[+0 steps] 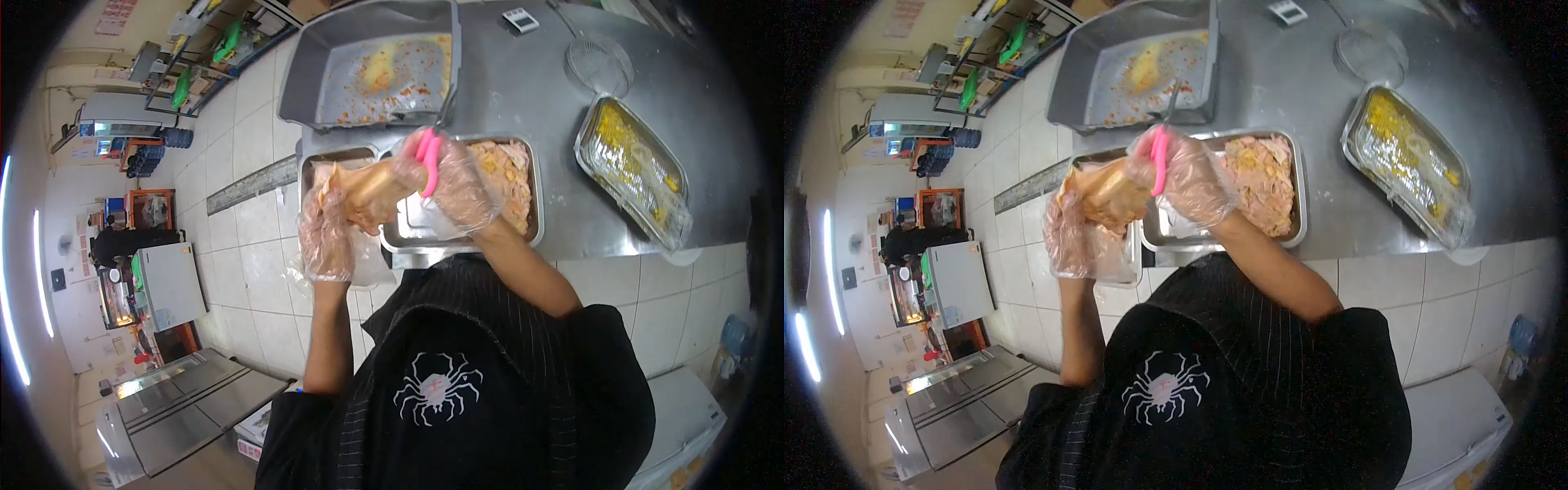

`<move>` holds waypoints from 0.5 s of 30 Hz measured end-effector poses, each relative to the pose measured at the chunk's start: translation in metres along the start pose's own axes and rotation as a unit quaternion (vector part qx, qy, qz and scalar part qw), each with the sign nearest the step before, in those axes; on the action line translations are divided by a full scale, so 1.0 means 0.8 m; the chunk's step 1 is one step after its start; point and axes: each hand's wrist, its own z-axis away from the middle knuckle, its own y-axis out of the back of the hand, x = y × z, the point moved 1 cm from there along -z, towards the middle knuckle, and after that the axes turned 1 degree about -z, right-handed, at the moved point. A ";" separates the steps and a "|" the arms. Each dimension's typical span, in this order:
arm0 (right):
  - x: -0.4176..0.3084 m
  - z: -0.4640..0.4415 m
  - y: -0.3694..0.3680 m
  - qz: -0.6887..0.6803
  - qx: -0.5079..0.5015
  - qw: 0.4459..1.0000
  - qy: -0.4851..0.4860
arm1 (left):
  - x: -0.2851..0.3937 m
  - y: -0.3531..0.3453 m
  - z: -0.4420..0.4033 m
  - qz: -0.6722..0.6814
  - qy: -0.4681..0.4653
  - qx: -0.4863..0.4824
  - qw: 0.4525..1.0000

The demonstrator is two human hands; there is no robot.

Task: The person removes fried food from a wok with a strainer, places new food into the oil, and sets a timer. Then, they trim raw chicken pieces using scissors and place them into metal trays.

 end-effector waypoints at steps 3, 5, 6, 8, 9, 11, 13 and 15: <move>-0.028 -0.030 -0.011 0.024 -0.008 0.996 0.085 | -0.016 0.012 0.001 0.164 0.052 0.027 0.985; -0.044 -0.047 -0.027 -0.001 -0.030 0.990 0.138 | -0.022 0.022 -0.002 0.223 0.091 -0.017 0.970; -0.047 -0.060 -0.033 0.090 -0.069 0.981 0.156 | -0.020 0.026 -0.001 0.268 0.103 -0.059 0.956; -0.059 -0.076 -0.048 0.211 -0.166 0.950 0.160 | -0.015 0.025 -0.011 0.246 0.035 -0.073 0.966; -0.064 -0.079 -0.056 0.210 -0.170 0.949 0.163 | -0.012 0.023 -0.014 0.223 -0.029 -0.088 0.971; -0.076 -0.080 -0.074 0.257 -0.251 0.933 0.037 | 0.002 0.007 -0.009 0.239 -0.016 -0.067 0.969; -0.084 -0.076 -0.084 0.385 -0.262 0.855 0.228 | -0.002 -0.002 -0.021 -0.172 -0.126 -0.125 0.969; -0.105 -0.073 -0.094 0.377 -0.255 0.881 0.133 | 0.004 -0.010 -0.024 -0.337 -0.193 -0.123 0.913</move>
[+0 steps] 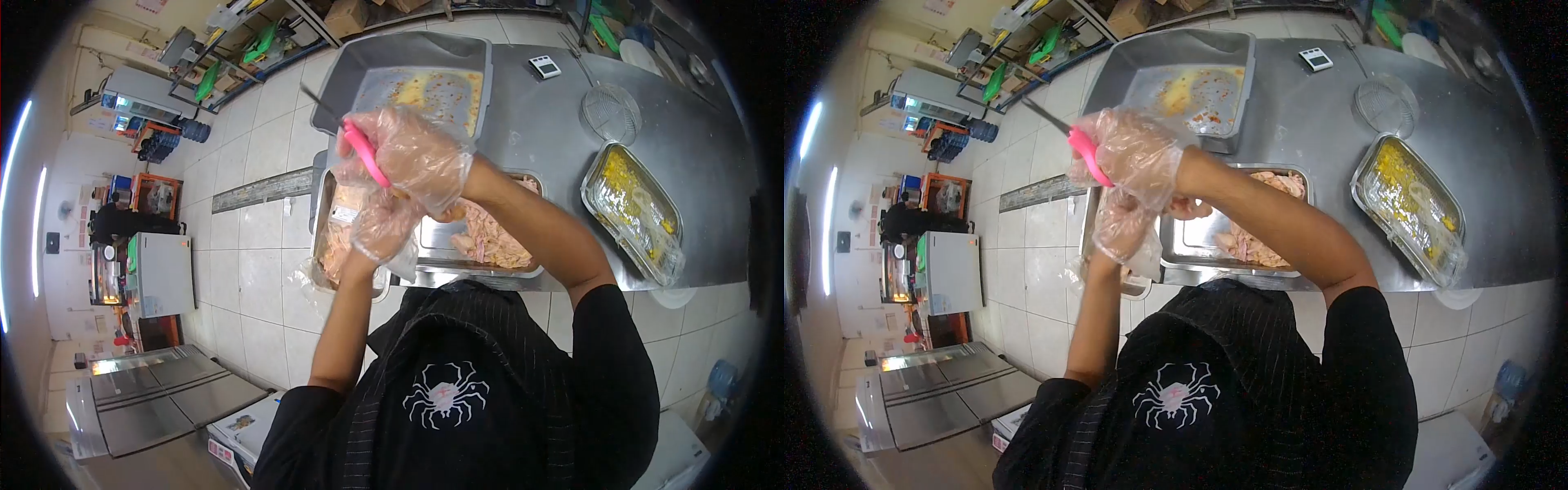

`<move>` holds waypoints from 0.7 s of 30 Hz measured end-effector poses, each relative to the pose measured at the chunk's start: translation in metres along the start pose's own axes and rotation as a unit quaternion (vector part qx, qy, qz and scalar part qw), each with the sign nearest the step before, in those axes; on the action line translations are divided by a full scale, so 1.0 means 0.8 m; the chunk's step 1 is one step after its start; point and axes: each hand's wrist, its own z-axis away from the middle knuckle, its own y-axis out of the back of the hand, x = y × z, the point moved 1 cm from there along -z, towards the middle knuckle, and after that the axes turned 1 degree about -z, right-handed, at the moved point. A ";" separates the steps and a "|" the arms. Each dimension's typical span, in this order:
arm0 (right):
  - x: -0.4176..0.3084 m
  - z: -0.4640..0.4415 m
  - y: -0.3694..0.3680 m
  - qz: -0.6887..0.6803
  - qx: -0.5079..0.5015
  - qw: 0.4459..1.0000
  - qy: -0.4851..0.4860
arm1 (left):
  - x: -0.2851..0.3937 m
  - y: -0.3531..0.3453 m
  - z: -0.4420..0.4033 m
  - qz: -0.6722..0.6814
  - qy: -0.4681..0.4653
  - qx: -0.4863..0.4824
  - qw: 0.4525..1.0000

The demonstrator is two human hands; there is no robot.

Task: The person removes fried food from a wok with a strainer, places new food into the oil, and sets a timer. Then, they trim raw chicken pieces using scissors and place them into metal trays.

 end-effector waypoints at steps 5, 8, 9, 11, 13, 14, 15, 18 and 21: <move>0.020 0.006 0.041 0.129 -0.006 0.991 -0.030 | -0.012 -0.025 -0.020 0.581 0.144 -0.007 0.801; 0.064 0.021 0.044 -0.106 -0.116 0.986 -0.050 | 0.003 -0.018 -0.025 0.582 0.120 0.055 0.802; 0.069 0.026 0.045 -0.118 -0.149 0.979 -0.077 | -0.002 -0.014 -0.025 0.573 0.155 0.036 0.804; 0.085 0.037 0.046 -0.153 -0.154 0.974 -0.069 | 0.003 -0.013 -0.026 0.599 0.227 0.037 0.767; 0.100 0.049 0.046 -0.189 -0.156 0.967 -0.062 | -0.001 -0.011 -0.027 0.633 0.225 0.014 0.741; 0.106 0.055 0.046 -0.263 -0.120 0.952 -0.100 | -0.003 -0.010 -0.028 0.667 0.221 -0.008 0.711; 0.111 0.061 0.048 -0.335 -0.084 0.929 -0.136 | -0.012 -0.012 -0.029 0.649 0.236 0.023 0.723; 0.118 0.082 0.054 -0.285 -0.001 0.950 -0.126 | -0.014 0.000 -0.033 0.604 0.241 0.038 0.759; 0.130 0.109 0.034 -0.276 0.038 0.944 -0.179 | -0.013 0.016 -0.037 0.566 0.239 0.007 0.789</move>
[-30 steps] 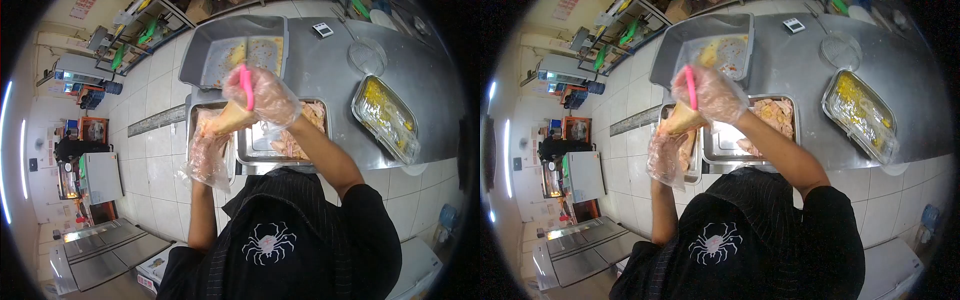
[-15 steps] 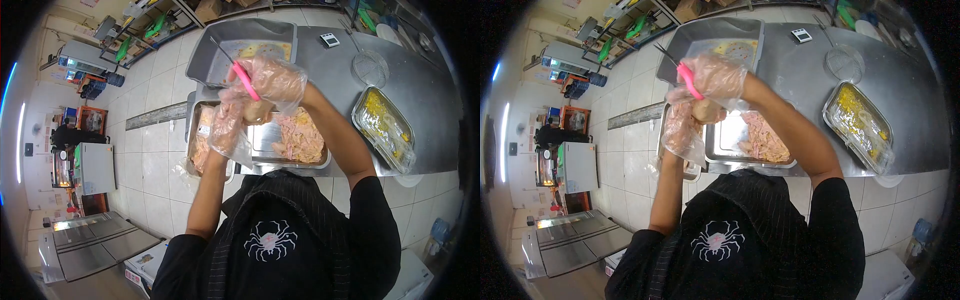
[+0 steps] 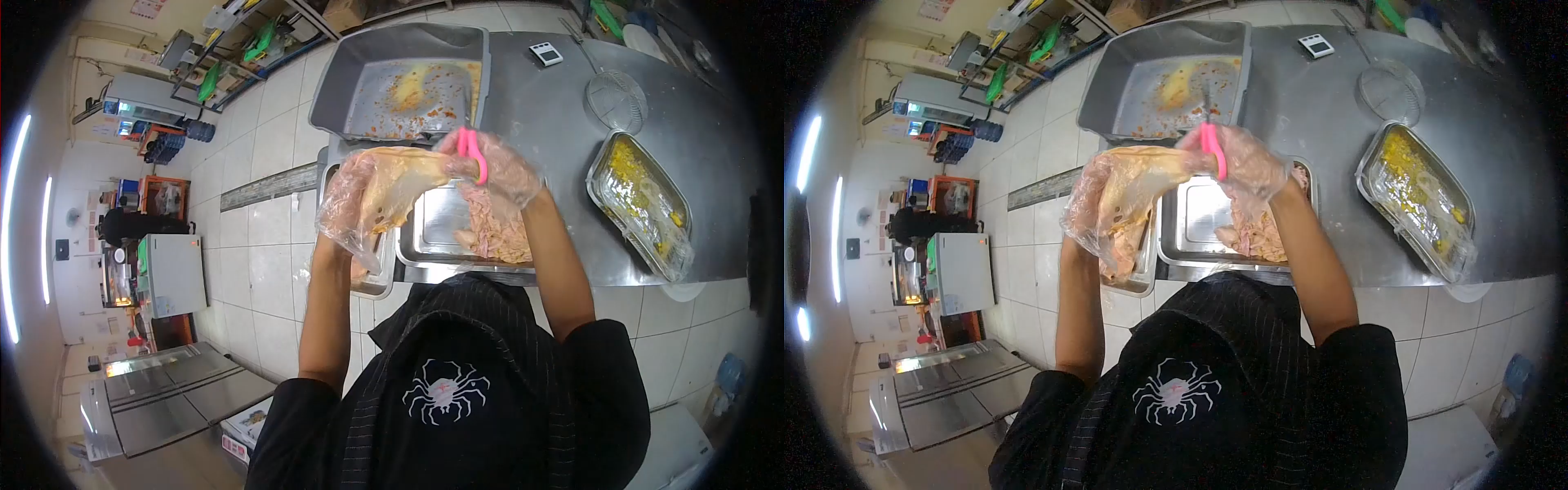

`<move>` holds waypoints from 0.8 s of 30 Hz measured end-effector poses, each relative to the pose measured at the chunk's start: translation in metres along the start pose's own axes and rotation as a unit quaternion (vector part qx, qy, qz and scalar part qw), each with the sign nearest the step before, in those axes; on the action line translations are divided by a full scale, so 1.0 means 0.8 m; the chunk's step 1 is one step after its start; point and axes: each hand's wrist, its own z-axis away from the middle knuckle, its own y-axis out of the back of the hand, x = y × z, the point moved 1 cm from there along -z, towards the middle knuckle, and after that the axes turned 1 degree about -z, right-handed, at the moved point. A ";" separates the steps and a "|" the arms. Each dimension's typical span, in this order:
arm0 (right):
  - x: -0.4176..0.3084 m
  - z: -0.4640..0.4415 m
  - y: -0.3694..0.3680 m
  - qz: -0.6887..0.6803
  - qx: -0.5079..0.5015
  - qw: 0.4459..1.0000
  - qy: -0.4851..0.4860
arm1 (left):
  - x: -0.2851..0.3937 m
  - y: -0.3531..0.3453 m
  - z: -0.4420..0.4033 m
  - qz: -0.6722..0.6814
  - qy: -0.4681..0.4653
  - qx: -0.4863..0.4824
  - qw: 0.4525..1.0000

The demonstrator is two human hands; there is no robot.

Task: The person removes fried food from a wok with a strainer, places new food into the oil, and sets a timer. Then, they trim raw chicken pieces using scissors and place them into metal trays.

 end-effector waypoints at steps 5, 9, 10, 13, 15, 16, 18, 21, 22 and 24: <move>0.066 0.035 -0.051 -0.064 0.058 0.996 0.014 | 0.022 0.002 0.001 -0.132 0.045 0.056 0.989; 0.105 0.042 -0.112 -0.187 -0.102 0.976 -0.051 | 0.030 0.010 -0.004 -0.214 0.020 0.046 0.976; 0.107 0.040 -0.120 -0.169 -0.147 0.974 -0.037 | 0.035 0.004 -0.004 -0.218 0.022 0.043 0.975; 0.107 0.031 -0.127 0.032 -0.178 0.983 -0.040 | 0.049 -0.012 0.003 -0.216 0.036 0.072 0.973; 0.105 0.028 -0.130 -0.007 -0.171 0.985 -0.003 | 0.051 -0.017 0.005 -0.187 0.014 0.062 0.980; 0.096 0.025 -0.130 -0.013 -0.171 0.985 0.019 | 0.051 -0.015 0.006 -0.188 0.015 0.063 0.980; 0.090 0.021 -0.131 -0.021 -0.171 0.984 0.040 | 0.050 -0.012 0.009 -0.160 -0.004 0.044 0.986; 0.085 0.018 -0.133 -0.008 -0.172 0.983 0.063 | 0.063 -0.026 0.017 -0.156 -0.013 0.058 0.986; 0.079 0.021 -0.134 -0.017 -0.177 0.982 0.060 | 0.065 -0.025 0.017 -0.157 -0.016 0.060 0.986; 0.067 0.023 -0.133 -0.028 -0.184 0.981 0.055 | 0.064 -0.022 0.018 -0.162 -0.009 0.069 0.984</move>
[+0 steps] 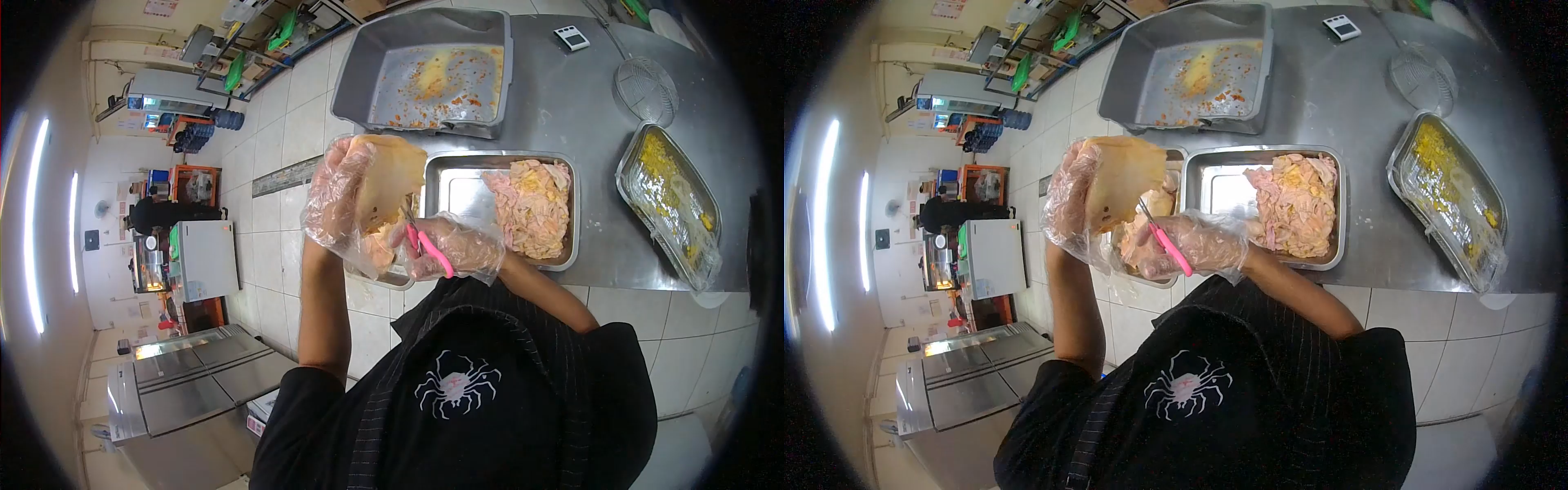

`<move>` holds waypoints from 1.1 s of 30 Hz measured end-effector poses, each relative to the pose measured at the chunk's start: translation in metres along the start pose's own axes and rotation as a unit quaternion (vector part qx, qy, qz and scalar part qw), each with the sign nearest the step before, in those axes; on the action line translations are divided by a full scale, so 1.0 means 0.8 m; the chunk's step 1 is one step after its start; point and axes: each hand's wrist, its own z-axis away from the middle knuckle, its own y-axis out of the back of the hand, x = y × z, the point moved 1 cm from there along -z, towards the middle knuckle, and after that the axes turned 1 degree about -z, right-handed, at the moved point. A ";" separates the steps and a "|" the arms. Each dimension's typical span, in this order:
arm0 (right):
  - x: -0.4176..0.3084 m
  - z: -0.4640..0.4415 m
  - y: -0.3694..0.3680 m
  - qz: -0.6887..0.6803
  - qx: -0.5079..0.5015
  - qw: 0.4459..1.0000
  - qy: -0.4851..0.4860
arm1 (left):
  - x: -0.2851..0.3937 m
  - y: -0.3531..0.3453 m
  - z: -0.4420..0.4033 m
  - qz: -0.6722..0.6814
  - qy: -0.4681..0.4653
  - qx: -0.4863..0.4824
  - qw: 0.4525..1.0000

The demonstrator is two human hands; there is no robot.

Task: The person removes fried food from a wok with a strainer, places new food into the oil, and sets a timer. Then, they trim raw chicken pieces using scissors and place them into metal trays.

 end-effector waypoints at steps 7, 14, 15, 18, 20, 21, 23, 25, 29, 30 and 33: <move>-0.029 -0.015 0.003 -0.096 0.052 0.994 -0.004 | 0.010 -0.004 0.032 0.002 -0.022 0.036 0.999; -0.064 -0.021 -0.001 -0.034 0.039 0.999 -0.011 | 0.012 0.006 0.062 0.012 -0.050 0.057 0.997; -0.063 -0.021 -0.005 -0.031 0.034 0.999 -0.009 | 0.016 0.005 0.067 0.023 -0.054 0.066 0.996; -0.069 -0.020 -0.013 -0.122 0.019 0.992 -0.037 | 0.006 0.010 0.077 0.078 -0.046 0.092 0.992; -0.077 -0.017 -0.012 -0.109 0.011 0.994 -0.020 | 0.002 0.017 0.080 0.072 -0.029 0.061 0.995; -0.081 -0.017 -0.012 -0.098 0.003 0.995 -0.001 | 0.001 0.019 0.082 0.063 -0.011 0.030 0.998; -0.080 -0.014 -0.011 -0.072 -0.003 0.997 0.030 | 0.000 0.015 0.082 0.100 -0.018 0.033 0.994; -0.088 -0.007 -0.012 -0.015 0.044 0.997 -0.066 | -0.002 0.025 0.086 -0.004 0.001 0.028 1.000; -0.056 0.008 -0.025 -0.068 0.128 0.985 -0.098 | 0.007 0.037 0.080 -0.530 -0.507 -0.007 0.679; -0.037 0.010 -0.024 -0.019 0.131 0.990 -0.041 | 0.008 0.034 0.079 -0.431 -0.381 -0.026 0.818; -0.029 0.010 -0.026 0.033 0.117 0.993 0.002 | 0.000 0.023 0.095 -0.136 -0.137 -0.046 0.980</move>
